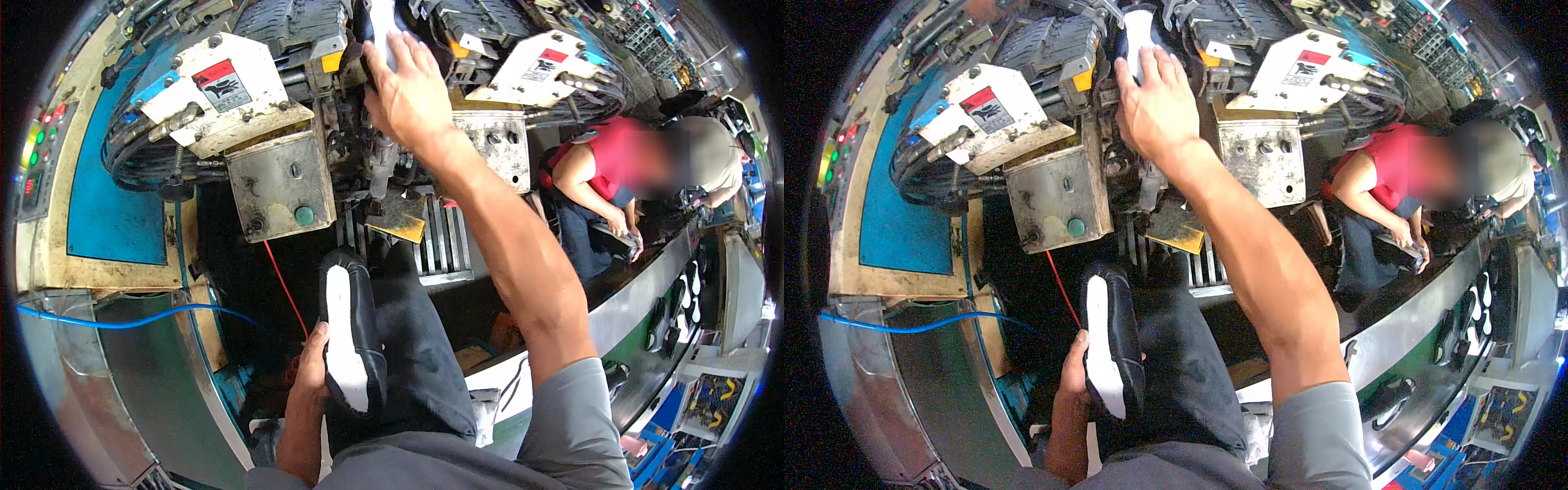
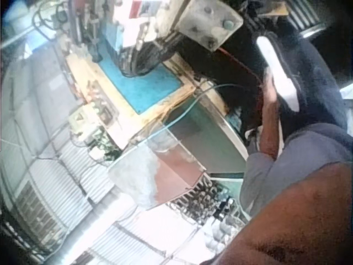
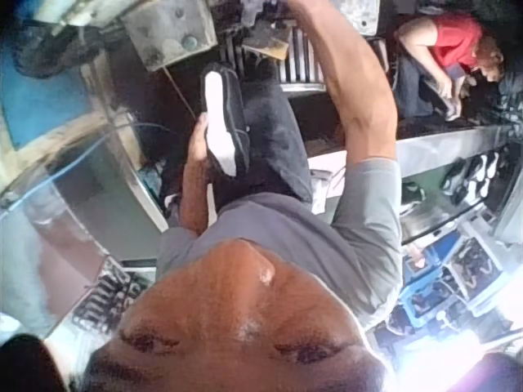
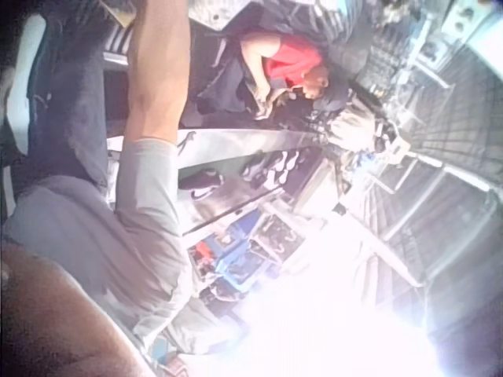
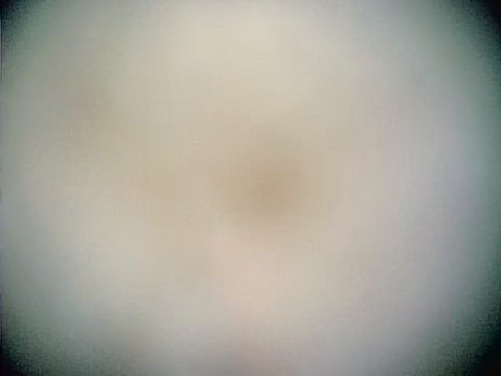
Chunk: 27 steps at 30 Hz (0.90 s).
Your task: Manually process and assemble shoe components at an industrial workstation.
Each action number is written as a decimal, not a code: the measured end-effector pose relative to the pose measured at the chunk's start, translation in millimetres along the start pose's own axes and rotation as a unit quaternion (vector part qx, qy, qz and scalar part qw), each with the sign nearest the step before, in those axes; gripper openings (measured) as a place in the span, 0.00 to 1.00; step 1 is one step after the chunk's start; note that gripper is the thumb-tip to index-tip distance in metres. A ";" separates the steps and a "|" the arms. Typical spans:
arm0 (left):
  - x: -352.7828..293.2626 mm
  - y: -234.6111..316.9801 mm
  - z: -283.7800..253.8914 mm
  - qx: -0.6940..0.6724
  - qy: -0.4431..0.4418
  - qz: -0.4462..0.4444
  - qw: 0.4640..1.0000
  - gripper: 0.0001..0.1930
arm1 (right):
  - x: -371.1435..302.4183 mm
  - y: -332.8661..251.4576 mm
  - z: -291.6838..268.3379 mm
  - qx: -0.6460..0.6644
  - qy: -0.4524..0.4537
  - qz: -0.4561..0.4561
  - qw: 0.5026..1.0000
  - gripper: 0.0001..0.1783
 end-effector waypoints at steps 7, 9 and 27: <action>16.7 22.7 17.2 0.027 0.003 0.033 0.999 0.42 | 24.3 0.2 -0.3 -0.020 0.035 -0.009 0.999 0.33; 26.1 24.6 15.0 0.028 0.005 0.029 0.999 0.41 | 26.0 -3.3 -3.8 -0.049 0.077 -0.006 0.996 0.32; -6.0 57.5 44.4 0.129 -0.006 0.270 0.954 0.34 | -289.3 -198.7 -133.0 0.750 -0.281 0.484 0.351 0.53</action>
Point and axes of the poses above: each hand's wrist, its own x-axis towards the middle knuckle, its own z-axis out of the palm, y = z × x, the point moved 2 cm from there along x, towards the middle knuckle, and after that the axes turned 2 degrees about -z, right-handed, at the moved point
